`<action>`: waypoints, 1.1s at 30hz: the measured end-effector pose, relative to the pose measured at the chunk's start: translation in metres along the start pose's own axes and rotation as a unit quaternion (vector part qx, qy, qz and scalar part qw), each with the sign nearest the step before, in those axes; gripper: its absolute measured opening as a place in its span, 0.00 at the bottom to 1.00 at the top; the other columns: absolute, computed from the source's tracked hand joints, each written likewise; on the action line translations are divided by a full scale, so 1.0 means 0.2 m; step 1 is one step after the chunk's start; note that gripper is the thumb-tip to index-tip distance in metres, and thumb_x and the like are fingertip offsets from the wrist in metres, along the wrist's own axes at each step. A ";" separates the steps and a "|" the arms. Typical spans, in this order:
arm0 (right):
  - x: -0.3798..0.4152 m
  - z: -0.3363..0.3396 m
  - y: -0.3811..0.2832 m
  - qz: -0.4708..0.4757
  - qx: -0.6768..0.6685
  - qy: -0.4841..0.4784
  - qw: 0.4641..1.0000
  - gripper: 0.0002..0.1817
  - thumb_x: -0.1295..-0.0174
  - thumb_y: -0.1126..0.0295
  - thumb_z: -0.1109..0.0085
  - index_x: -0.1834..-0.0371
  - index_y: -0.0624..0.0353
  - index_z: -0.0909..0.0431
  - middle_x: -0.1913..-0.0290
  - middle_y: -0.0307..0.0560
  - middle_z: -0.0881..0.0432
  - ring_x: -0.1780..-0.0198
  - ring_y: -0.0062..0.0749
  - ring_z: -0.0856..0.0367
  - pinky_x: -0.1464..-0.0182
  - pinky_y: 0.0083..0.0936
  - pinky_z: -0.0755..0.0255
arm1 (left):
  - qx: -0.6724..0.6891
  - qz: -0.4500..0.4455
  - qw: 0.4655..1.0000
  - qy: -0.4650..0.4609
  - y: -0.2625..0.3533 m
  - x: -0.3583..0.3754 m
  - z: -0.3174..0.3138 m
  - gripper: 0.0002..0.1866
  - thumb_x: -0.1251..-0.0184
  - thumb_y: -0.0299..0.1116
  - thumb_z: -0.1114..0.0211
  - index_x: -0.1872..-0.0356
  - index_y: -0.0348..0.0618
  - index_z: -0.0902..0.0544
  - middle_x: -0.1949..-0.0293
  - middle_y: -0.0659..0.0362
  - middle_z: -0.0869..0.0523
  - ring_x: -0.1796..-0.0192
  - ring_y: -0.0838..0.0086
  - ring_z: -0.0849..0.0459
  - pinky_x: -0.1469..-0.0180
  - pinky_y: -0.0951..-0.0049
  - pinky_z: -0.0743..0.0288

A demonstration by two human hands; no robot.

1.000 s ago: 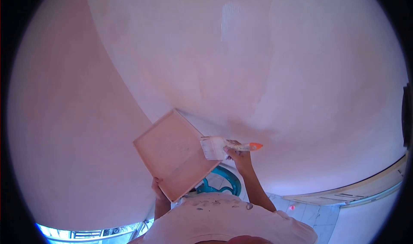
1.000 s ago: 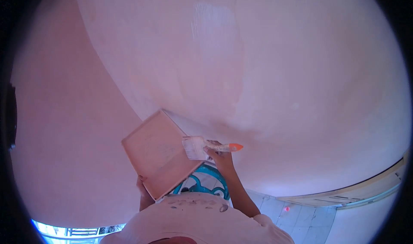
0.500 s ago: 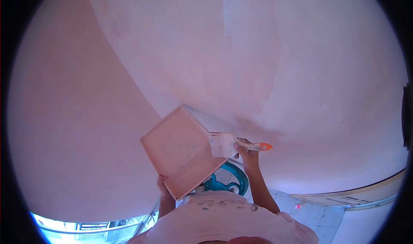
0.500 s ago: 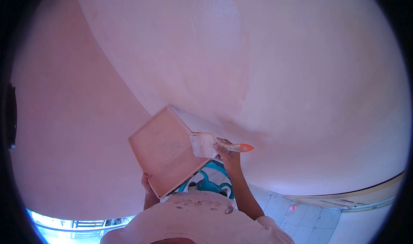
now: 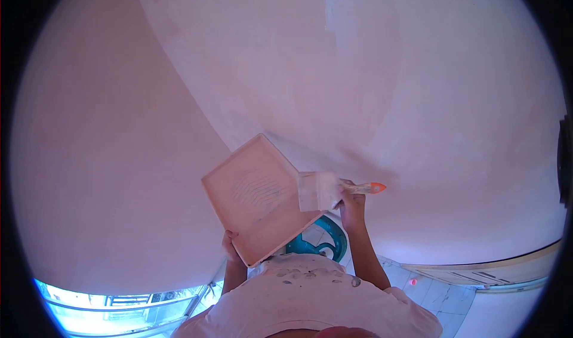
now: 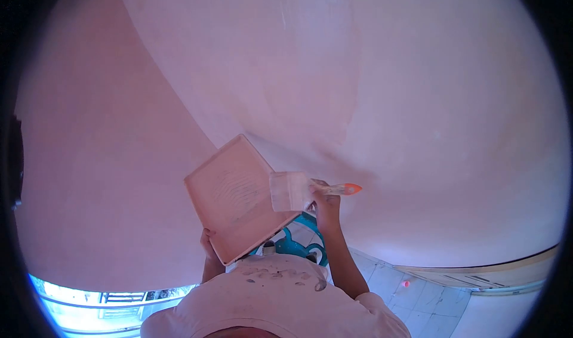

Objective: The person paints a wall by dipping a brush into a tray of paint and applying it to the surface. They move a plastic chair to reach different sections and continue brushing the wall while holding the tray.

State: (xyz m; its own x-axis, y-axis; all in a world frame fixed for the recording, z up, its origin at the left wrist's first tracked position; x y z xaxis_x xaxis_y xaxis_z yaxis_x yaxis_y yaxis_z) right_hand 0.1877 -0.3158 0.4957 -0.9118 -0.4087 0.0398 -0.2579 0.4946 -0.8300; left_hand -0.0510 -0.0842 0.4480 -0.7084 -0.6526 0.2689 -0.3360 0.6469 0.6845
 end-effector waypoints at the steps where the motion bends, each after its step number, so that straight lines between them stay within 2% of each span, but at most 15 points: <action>1: 0.00 -0.02 0.02 -0.006 0.004 0.000 1.000 0.17 0.37 0.68 0.33 0.48 0.65 0.20 0.61 0.40 0.19 0.62 0.20 0.20 0.65 0.18 0.26 | 0.016 -0.005 1.000 -0.004 -0.03 -0.03 0.06 0.32 0.47 0.38 0.46 0.38 0.36 0.29 0.43 0.48 0.22 0.39 0.51 0.25 0.36 0.52 0.29; 3: 0.03 -0.08 -0.05 -0.036 0.113 -0.003 0.993 0.18 0.38 0.68 0.33 0.47 0.65 0.21 0.62 0.39 0.19 0.62 0.20 0.20 0.63 0.19 0.25 | 0.019 0.006 1.000 -0.006 -0.04 -0.04 0.09 0.32 0.48 0.38 0.46 0.38 0.36 0.29 0.43 0.48 0.22 0.40 0.51 0.25 0.36 0.52 0.29; 5: 0.03 -0.11 -0.08 -0.040 0.121 -0.009 0.992 0.19 0.38 0.68 0.32 0.47 0.65 0.21 0.63 0.39 0.19 0.62 0.19 0.21 0.62 0.19 0.25 | 0.022 0.012 1.000 -0.019 0.00 0.00 0.00 0.32 0.48 0.38 0.46 0.38 0.36 0.29 0.43 0.48 0.22 0.40 0.52 0.25 0.37 0.53 0.29; 7: 0.03 -0.14 -0.11 -0.039 0.129 -0.014 0.991 0.19 0.39 0.67 0.31 0.47 0.64 0.21 0.63 0.38 0.20 0.62 0.19 0.21 0.62 0.19 0.25 | 0.036 0.015 0.999 0.022 0.03 0.03 -0.11 0.32 0.48 0.38 0.46 0.38 0.36 0.28 0.43 0.48 0.22 0.40 0.52 0.25 0.37 0.54 0.29; 10: 0.03 -0.14 -0.07 -0.019 0.118 0.011 0.993 0.19 0.39 0.66 0.31 0.47 0.64 0.20 0.63 0.38 0.20 0.62 0.18 0.22 0.62 0.18 0.26 | 0.017 0.022 0.999 0.017 0.02 0.00 -0.03 0.32 0.49 0.37 0.46 0.39 0.36 0.28 0.44 0.48 0.22 0.41 0.52 0.25 0.36 0.54 0.30; 15: 0.05 -0.12 -0.12 -0.019 0.192 0.012 0.981 0.20 0.38 0.65 0.31 0.46 0.63 0.19 0.65 0.36 0.20 0.65 0.17 0.24 0.65 0.16 0.29 | 0.013 0.027 0.999 -0.010 0.03 -0.02 0.00 0.31 0.48 0.37 0.46 0.40 0.36 0.27 0.45 0.48 0.22 0.41 0.53 0.25 0.36 0.55 0.30; 19: 0.07 -0.07 -0.08 0.018 0.162 0.041 0.986 0.20 0.39 0.64 0.30 0.46 0.63 0.19 0.64 0.37 0.19 0.66 0.17 0.24 0.65 0.16 0.30 | 0.040 0.051 0.998 -0.016 -0.07 -0.13 0.22 0.29 0.48 0.37 0.46 0.42 0.36 0.26 0.45 0.49 0.22 0.42 0.53 0.25 0.37 0.56 0.30; 21: 0.05 -0.04 -0.13 0.030 0.271 0.006 0.962 0.15 0.39 0.68 0.32 0.52 0.63 0.18 0.66 0.36 0.20 0.67 0.18 0.24 0.67 0.19 0.29 | 0.039 0.047 0.998 -0.027 -0.08 -0.13 0.22 0.29 0.48 0.37 0.46 0.43 0.35 0.26 0.45 0.49 0.22 0.41 0.53 0.25 0.37 0.55 0.30; 24: 0.01 0.10 -0.15 0.084 0.311 0.013 0.947 0.16 0.40 0.70 0.31 0.50 0.62 0.18 0.66 0.37 0.19 0.67 0.18 0.24 0.67 0.18 0.30 | 0.039 0.043 0.998 -0.039 -0.11 -0.16 0.29 0.29 0.48 0.37 0.46 0.42 0.35 0.26 0.45 0.50 0.21 0.41 0.53 0.25 0.36 0.55 0.31; 25: 0.00 0.09 -0.26 0.143 0.363 -0.003 0.921 0.15 0.41 0.72 0.31 0.51 0.62 0.17 0.65 0.38 0.18 0.66 0.20 0.24 0.66 0.19 0.29 | 0.040 0.040 0.998 -0.037 -0.12 -0.16 0.30 0.30 0.48 0.37 0.46 0.41 0.35 0.27 0.45 0.50 0.21 0.40 0.53 0.26 0.36 0.55 0.31; 26: -0.01 0.09 -0.36 0.144 0.364 0.002 0.920 0.15 0.41 0.72 0.31 0.51 0.62 0.17 0.65 0.38 0.18 0.66 0.20 0.24 0.66 0.19 0.29 | 0.039 0.044 0.997 -0.041 -0.11 -0.16 0.27 0.30 0.48 0.37 0.46 0.41 0.35 0.27 0.45 0.50 0.21 0.40 0.53 0.26 0.36 0.55 0.31; 28: -0.02 0.06 -0.55 0.259 0.480 -0.009 0.838 0.15 0.45 0.73 0.27 0.55 0.65 0.16 0.65 0.42 0.15 0.65 0.26 0.19 0.62 0.20 0.26 | 0.040 0.037 0.998 -0.018 -0.08 -0.11 0.19 0.32 0.47 0.37 0.46 0.38 0.35 0.29 0.43 0.49 0.21 0.39 0.53 0.25 0.36 0.54 0.30; 29: -0.02 0.03 -0.64 0.256 0.482 -0.003 0.838 0.15 0.45 0.73 0.27 0.55 0.65 0.16 0.65 0.42 0.15 0.65 0.26 0.19 0.62 0.20 0.26 | 0.038 0.043 0.998 -0.019 -0.09 -0.12 0.21 0.32 0.47 0.37 0.46 0.38 0.35 0.29 0.43 0.49 0.21 0.39 0.53 0.25 0.36 0.54 0.30; 31: 0.00 -0.02 -0.70 0.305 0.556 -0.038 0.772 0.14 0.46 0.74 0.26 0.57 0.64 0.15 0.64 0.47 0.14 0.68 0.33 0.17 0.64 0.22 0.24 | 0.050 0.048 0.997 -0.044 -0.13 -0.15 0.31 0.34 0.46 0.38 0.46 0.35 0.35 0.30 0.42 0.48 0.22 0.39 0.52 0.25 0.37 0.54 0.29; 33: -0.01 -0.01 -0.71 0.303 0.585 -0.037 0.751 0.15 0.47 0.74 0.26 0.56 0.64 0.15 0.64 0.48 0.14 0.69 0.34 0.16 0.64 0.23 0.23 | 0.053 0.044 0.997 -0.045 -0.09 -0.11 0.17 0.34 0.46 0.39 0.46 0.35 0.35 0.30 0.42 0.48 0.22 0.39 0.52 0.24 0.37 0.54 0.29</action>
State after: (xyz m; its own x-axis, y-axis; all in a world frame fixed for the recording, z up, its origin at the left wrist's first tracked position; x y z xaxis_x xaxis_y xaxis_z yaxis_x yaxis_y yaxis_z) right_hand 0.2254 -0.3841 0.6155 -0.7175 -0.4434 -0.5373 0.6940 -0.3892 -0.6057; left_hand -0.0516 -0.0679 0.4069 -0.7891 -0.5570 0.2588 -0.3315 0.7409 0.5841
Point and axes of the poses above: each hand's wrist, its own x-axis away from the middle knuckle, its own z-axis out of the back of the hand, y = z × x, the point moved 1 cm from there along -x, towards the middle knuckle
